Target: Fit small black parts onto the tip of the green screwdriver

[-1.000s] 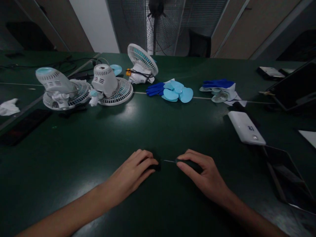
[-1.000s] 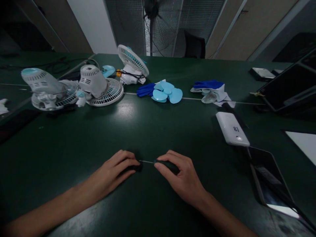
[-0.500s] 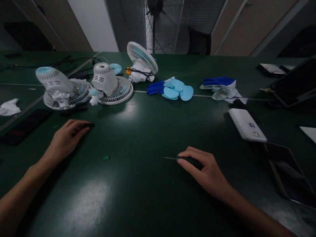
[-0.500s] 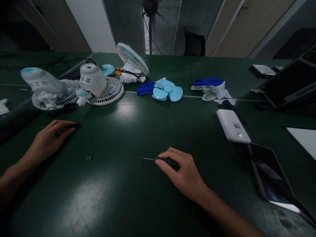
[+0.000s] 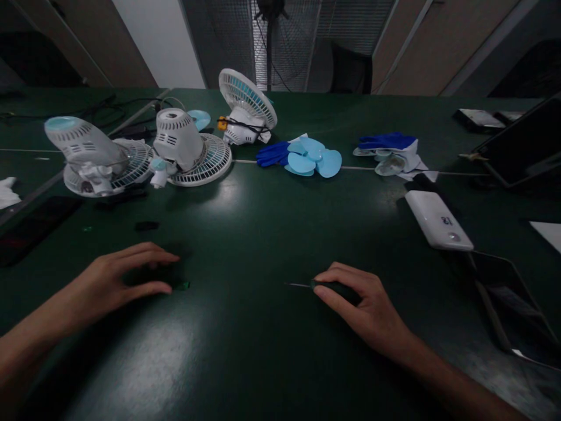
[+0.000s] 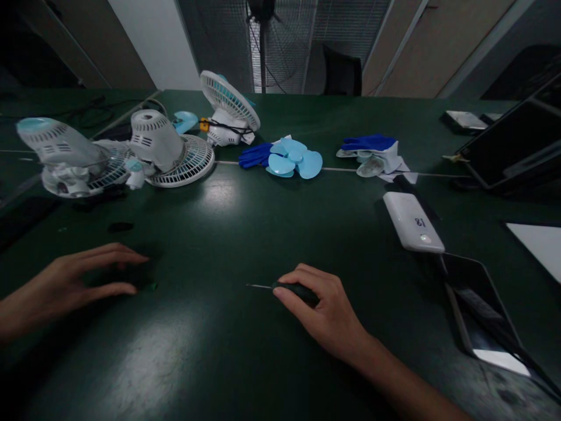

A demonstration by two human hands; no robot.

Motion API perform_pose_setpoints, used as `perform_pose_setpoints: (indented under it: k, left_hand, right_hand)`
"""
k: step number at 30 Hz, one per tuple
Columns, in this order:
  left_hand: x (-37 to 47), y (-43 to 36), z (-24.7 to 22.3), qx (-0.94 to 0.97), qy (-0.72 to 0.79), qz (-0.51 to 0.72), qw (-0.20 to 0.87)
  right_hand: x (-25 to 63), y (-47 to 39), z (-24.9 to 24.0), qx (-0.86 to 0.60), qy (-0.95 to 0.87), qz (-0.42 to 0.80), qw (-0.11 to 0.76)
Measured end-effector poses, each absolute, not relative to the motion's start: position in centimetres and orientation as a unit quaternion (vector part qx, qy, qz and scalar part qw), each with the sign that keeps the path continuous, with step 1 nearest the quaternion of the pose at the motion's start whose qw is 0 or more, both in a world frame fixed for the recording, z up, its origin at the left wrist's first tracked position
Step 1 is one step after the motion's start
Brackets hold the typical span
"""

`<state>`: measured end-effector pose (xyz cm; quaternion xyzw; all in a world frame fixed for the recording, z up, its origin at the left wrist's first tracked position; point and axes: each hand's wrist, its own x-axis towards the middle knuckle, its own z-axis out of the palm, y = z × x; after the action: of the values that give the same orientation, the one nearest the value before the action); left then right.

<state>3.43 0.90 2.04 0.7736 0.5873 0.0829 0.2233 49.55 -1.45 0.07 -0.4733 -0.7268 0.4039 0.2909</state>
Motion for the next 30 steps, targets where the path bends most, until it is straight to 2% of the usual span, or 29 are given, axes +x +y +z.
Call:
perform_pose_setpoints:
  k: [5,10,18,23,30]
  left_hand:
    - [3.4,1.3,0.3,0.790,0.548,0.090,0.261]
    - [4.3,1.1,0.9,0.781,0.539,0.116,0.292]
    - [4.3,0.6,1.7,0.791,0.525,0.043,0.312]
    - [3.8,1.2,0.3,0.824,0.468,0.061,0.314]
    - [4.3,1.1,-0.6,0.822,0.481,0.097,0.289]
  right_hand:
    - [49.6,-1.4,0.2,-0.474,-0.723,0.412,0.288]
    - [49.6,-1.5,0.5,-0.477,-0.715,0.424,0.285]
    - [49.6,-1.5,0.3,-0.477,-0.718,0.421,0.282]
    - [49.5,-1.6,0.3,-0.482,-0.718,0.415,0.282]
    - [49.7,-1.5,0.0,-0.475,-0.722,0.415,0.284]
